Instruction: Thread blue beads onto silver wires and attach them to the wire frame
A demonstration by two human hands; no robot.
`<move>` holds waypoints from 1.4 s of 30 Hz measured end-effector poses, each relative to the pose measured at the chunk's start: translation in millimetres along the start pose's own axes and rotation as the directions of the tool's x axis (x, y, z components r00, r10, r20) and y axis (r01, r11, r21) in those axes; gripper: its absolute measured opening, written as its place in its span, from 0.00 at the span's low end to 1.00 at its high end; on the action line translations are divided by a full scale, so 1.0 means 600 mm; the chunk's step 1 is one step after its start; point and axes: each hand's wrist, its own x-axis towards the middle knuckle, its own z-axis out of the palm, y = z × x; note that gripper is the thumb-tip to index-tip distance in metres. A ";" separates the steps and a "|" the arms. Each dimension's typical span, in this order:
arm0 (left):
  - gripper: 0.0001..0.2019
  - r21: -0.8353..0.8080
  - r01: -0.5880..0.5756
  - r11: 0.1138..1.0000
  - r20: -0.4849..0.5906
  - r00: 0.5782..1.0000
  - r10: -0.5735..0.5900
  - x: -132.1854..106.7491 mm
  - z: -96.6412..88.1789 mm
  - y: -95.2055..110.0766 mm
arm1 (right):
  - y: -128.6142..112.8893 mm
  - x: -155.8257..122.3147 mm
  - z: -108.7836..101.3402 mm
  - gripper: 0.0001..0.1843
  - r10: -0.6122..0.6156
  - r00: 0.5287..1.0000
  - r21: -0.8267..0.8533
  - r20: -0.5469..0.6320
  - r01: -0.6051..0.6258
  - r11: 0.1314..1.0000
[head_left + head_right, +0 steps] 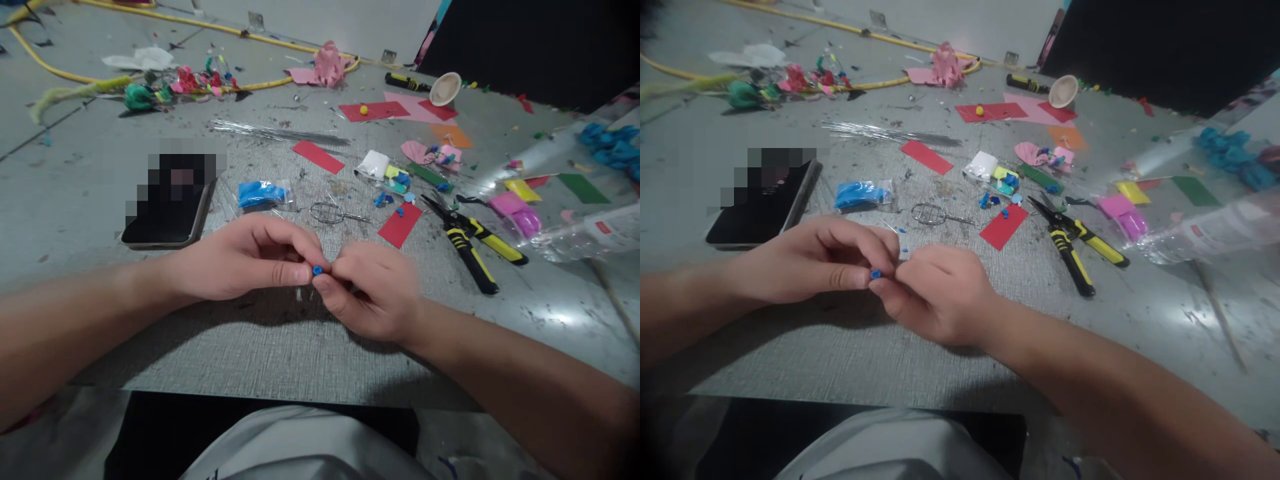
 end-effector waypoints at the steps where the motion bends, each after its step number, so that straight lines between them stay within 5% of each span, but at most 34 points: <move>1: 0.04 0.002 0.000 1.000 0.005 1.000 0.000 0.000 0.000 0.001 | 0.001 0.000 0.000 0.21 0.000 1.000 0.010 0.010 0.000 1.000; 5: 0.07 0.051 0.001 0.999 0.016 1.000 -0.002 0.004 -0.003 0.004 | 0.003 0.001 -0.003 0.21 -0.004 0.999 0.046 0.049 0.002 0.999; 9: 0.04 0.309 -0.073 0.948 0.098 0.994 0.045 0.009 -0.026 -0.002 | 0.007 0.000 -0.009 0.18 0.107 0.994 0.046 0.003 -0.107 0.993; 13: 0.06 0.649 -0.169 0.742 0.183 0.981 0.063 0.006 -0.051 -0.015 | 0.015 0.000 -0.009 0.17 0.275 0.960 0.066 -0.059 -0.271 0.960; 17: 0.12 0.795 -0.196 0.575 0.215 0.976 0.035 0.001 -0.059 -0.018 | 0.020 0.001 -0.003 0.18 0.391 0.917 0.101 -0.085 -0.382 0.919; 25: 0.17 0.944 -0.004 0.330 -0.027 0.996 0.090 -0.004 -0.080 0.000 | 0.024 0.000 0.003 0.19 0.496 0.861 0.109 -0.116 -0.485 0.867; 37: 0.16 0.948 -0.002 0.319 0.005 1.000 -0.008 0.008 -0.067 -0.013 | 0.028 -0.003 0.007 0.17 0.460 0.884 0.075 -0.082 -0.454 0.888; 42: 0.14 0.896 0.027 0.443 -0.051 0.998 0.042 0.006 -0.043 -0.003 | 0.030 -0.007 0.015 0.06 0.339 0.937 -0.034 0.089 -0.337 0.941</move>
